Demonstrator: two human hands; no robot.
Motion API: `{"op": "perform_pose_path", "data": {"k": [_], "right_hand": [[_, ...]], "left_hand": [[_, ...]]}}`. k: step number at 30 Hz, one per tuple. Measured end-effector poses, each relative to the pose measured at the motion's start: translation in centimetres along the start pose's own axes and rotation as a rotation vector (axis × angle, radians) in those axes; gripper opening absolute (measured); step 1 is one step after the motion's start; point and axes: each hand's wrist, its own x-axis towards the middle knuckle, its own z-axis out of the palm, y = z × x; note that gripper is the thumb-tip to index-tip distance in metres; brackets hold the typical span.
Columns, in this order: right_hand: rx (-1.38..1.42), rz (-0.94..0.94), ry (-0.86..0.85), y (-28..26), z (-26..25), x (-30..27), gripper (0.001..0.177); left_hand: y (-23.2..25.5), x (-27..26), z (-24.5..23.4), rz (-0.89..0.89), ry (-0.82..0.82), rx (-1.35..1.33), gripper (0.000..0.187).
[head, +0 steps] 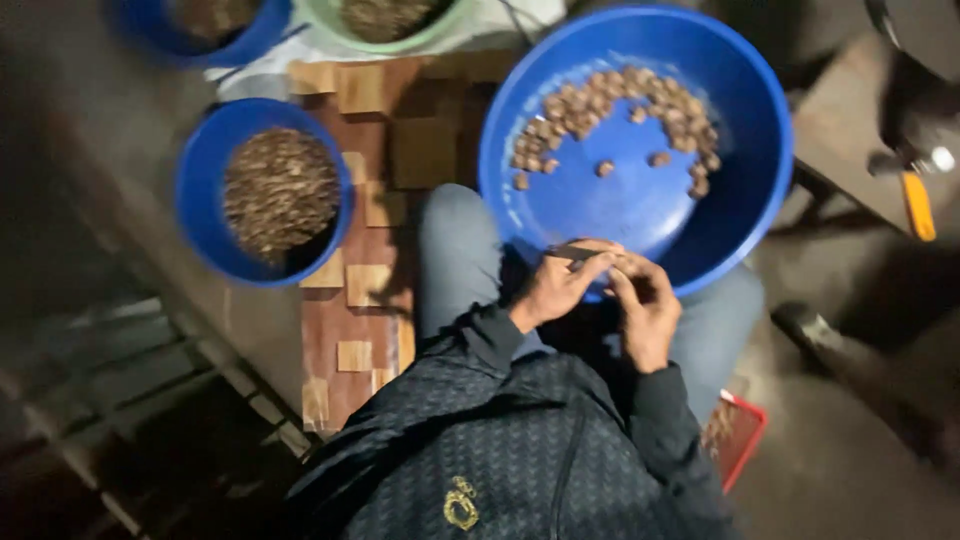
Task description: Peeling the outer skin of nuts using a small hand tool and sorting them into different containers.
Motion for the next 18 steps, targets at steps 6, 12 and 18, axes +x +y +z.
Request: {"op": "perform_pose_path", "data": {"k": [6,12,18], "right_hand": [[0.004,-0.009,-0.011,-1.2,0.1,-0.1,0.017],[0.067,0.002,0.007,-1.3,-0.8,0.0,0.017],[-0.147,-0.101,0.325,-4.3,-11.9,-0.8,0.016]], "left_hand": [[0.8,0.3,0.3,0.028,-0.020,0.116,0.011],[2.3,0.7,0.6,-0.011,0.017,0.241,0.014],[3.2,1.5,0.6,-0.123,0.125,0.280,0.018]]}}
